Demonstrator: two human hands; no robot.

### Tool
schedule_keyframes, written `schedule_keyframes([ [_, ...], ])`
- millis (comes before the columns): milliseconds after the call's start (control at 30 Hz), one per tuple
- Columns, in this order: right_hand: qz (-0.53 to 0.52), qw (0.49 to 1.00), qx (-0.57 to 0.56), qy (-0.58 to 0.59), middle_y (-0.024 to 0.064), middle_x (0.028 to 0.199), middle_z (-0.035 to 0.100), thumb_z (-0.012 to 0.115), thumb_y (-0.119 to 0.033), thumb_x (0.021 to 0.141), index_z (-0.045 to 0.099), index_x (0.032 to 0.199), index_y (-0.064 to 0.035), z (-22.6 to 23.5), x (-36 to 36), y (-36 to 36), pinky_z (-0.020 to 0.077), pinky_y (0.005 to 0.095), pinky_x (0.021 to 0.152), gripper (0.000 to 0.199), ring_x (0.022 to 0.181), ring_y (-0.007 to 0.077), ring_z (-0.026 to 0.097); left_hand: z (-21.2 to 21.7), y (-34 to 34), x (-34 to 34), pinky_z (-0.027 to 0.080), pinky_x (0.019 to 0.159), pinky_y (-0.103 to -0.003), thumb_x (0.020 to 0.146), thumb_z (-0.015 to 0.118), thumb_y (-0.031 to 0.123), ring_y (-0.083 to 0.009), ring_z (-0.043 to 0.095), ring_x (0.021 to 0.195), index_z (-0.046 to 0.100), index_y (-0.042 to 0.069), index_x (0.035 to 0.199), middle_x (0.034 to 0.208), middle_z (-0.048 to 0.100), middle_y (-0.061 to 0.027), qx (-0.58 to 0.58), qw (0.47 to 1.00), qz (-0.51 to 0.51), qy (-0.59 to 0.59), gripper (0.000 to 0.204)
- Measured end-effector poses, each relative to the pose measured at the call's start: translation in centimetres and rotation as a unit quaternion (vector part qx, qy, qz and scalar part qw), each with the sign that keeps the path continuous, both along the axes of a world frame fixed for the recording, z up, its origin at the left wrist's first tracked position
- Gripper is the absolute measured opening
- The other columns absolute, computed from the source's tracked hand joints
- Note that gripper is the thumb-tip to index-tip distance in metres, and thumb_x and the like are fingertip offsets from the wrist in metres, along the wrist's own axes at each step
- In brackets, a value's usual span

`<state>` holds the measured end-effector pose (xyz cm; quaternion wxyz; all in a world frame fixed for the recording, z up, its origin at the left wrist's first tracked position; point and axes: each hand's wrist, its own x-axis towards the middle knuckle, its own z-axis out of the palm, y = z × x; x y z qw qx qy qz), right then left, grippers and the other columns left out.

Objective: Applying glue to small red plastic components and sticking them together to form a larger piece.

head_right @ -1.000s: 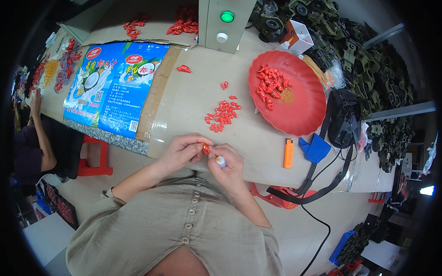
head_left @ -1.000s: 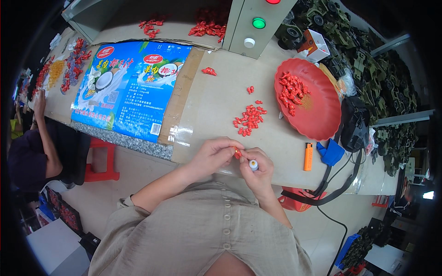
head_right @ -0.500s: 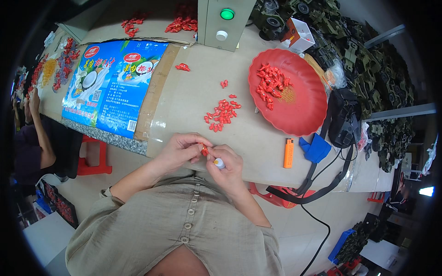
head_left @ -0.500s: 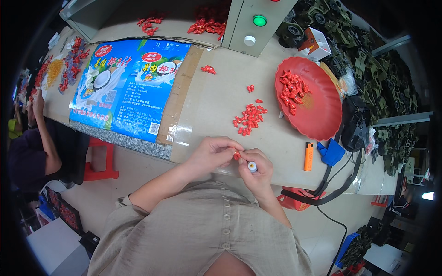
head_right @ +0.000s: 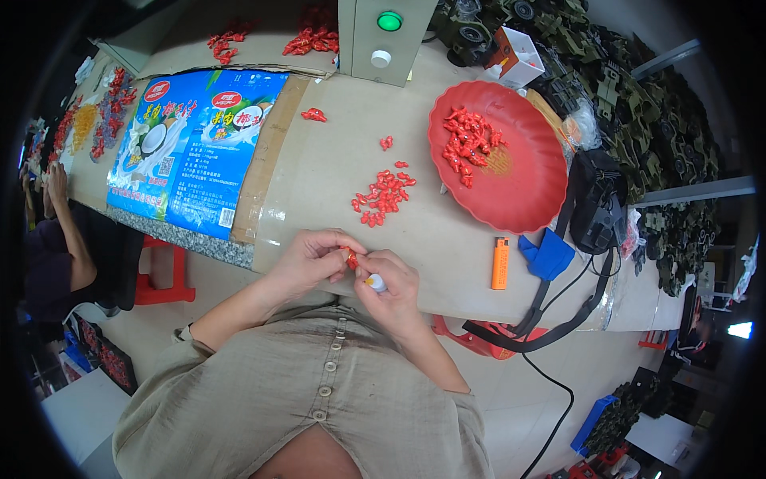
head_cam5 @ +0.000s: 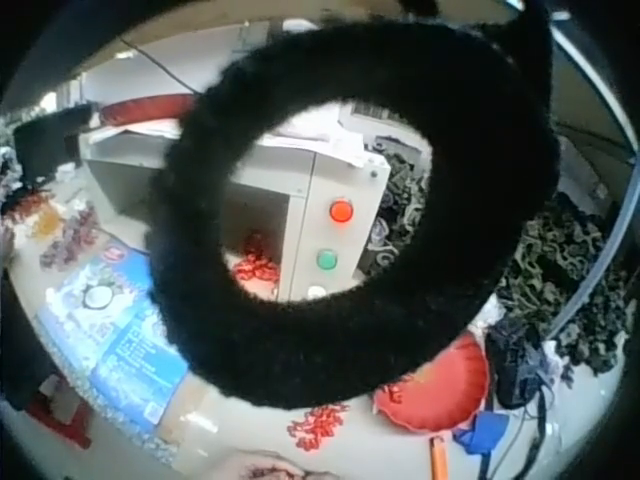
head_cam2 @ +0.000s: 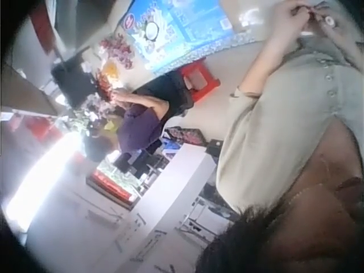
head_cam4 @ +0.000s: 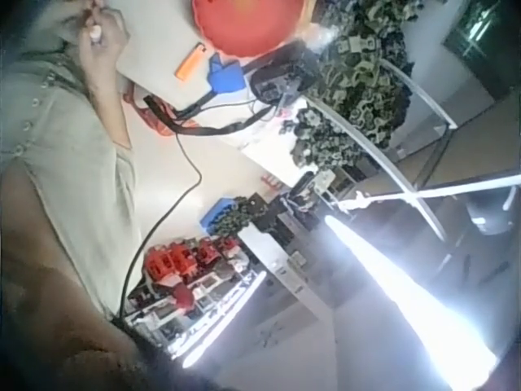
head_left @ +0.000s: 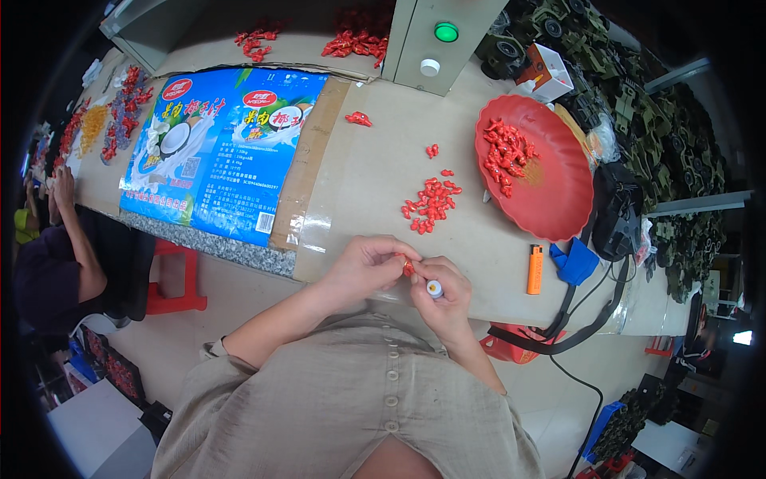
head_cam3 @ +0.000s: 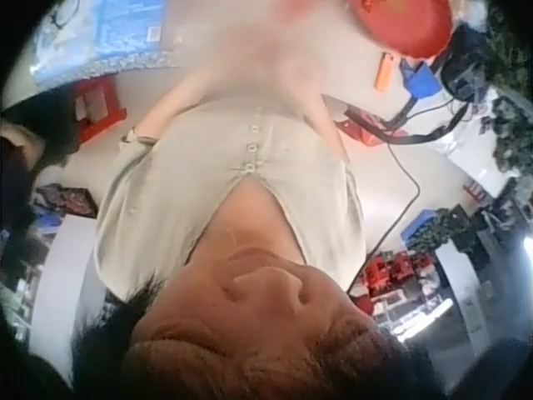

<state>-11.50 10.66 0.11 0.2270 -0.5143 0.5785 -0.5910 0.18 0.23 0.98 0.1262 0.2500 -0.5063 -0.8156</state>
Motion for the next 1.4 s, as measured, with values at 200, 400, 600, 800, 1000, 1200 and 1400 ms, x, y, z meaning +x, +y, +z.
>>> schedule_keyframes([
  [200, -0.015, 1.000, 0.012, -0.016, 0.0085, 0.074, 0.055, 0.053, 0.009, 0.067, 0.057, 0.085, 0.0020, 0.12, -0.11, -0.10, 0.0412, 0.0216, 0.059, 0.020, 0.066, 0.0117, 0.052, -0.94, -0.16, 0.18, 0.039, 0.051, -0.019, 0.080, 0.043, -0.003, -0.0056, 0.045, 0.055, 0.056, -0.003, 0.098, 0.074, 0.057, -0.0040, 0.031, 0.999, -0.004, 0.043, 0.022],
  [400, -0.011, 1.000, 0.008, -0.013, 0.0076, 0.072, 0.055, 0.055, 0.007, 0.065, 0.056, 0.088, 0.0009, -0.18, -0.23, -0.04, 0.0434, 0.0240, 0.058, 0.024, 0.065, 0.0149, 0.054, -0.67, -0.18, 0.21, 0.038, 0.050, -0.018, 0.081, 0.043, -0.003, -0.0051, 0.045, 0.055, 0.053, -0.002, 0.104, 0.075, 0.056, -0.0033, -0.001, 0.998, -0.028, 0.049, 0.025],
  [600, -0.013, 1.000, 0.011, -0.010, 0.0084, 0.073, 0.056, 0.055, 0.007, 0.065, 0.056, 0.087, 0.0016, -0.27, -0.20, -0.04, 0.0434, 0.0242, 0.058, 0.022, 0.065, 0.0152, 0.054, -0.44, 0.16, 0.08, 0.037, 0.049, -0.017, 0.081, 0.043, -0.004, -0.0032, 0.044, 0.055, 0.054, -0.001, 0.102, 0.073, 0.055, -0.0013, -0.005, 0.998, -0.012, 0.054, 0.023],
  [800, -0.011, 1.000, 0.008, -0.011, 0.0084, 0.073, 0.056, 0.055, 0.008, 0.065, 0.056, 0.087, 0.0015, -0.19, -0.21, -0.07, 0.0438, 0.0246, 0.059, 0.023, 0.065, 0.0155, 0.054, -0.10, 0.31, 0.15, 0.043, 0.065, -0.019, 0.081, 0.043, -0.004, -0.0057, 0.052, 0.076, 0.053, -0.002, 0.100, 0.084, 0.057, -0.0036, 0.000, 0.998, -0.005, 0.066, 0.021],
  [1000, -0.010, 1.000, 0.004, -0.008, 0.0081, 0.072, 0.055, 0.055, 0.008, 0.064, 0.056, 0.088, 0.0013, -0.19, -0.19, -0.13, 0.0440, 0.0248, 0.059, 0.025, 0.065, 0.0154, 0.054, -0.07, 0.36, 0.07, 0.043, 0.072, -0.020, 0.081, 0.043, -0.004, -0.0073, 0.054, 0.080, 0.053, -0.003, 0.099, 0.085, 0.057, -0.0047, 0.000, 0.998, -0.002, 0.058, 0.020],
  [1200, -0.015, 1.000, 0.004, -0.005, 0.0079, 0.072, 0.055, 0.055, 0.009, 0.063, 0.056, 0.087, 0.0006, -0.24, -0.16, -0.13, 0.0440, 0.0249, 0.059, 0.026, 0.064, 0.0156, 0.054, -0.27, 0.38, -0.01, 0.044, 0.071, -0.021, 0.081, 0.044, -0.004, -0.0075, 0.054, 0.080, 0.053, -0.003, 0.098, 0.085, 0.057, -0.0049, 0.003, 0.998, -0.002, 0.066, 0.020],
  [1400, -0.015, 1.000, -0.002, 0.002, 0.0080, 0.072, 0.055, 0.055, 0.009, 0.064, 0.056, 0.088, 0.0002, -0.27, -0.14, -0.17, 0.0438, 0.0246, 0.059, 0.026, 0.065, 0.0153, 0.054, -0.17, 0.40, -0.04, 0.044, 0.069, -0.020, 0.081, 0.044, -0.003, -0.0067, 0.053, 0.077, 0.053, -0.003, 0.099, 0.084, 0.057, -0.0039, -0.004, 0.998, 0.001, 0.066, 0.020],
])
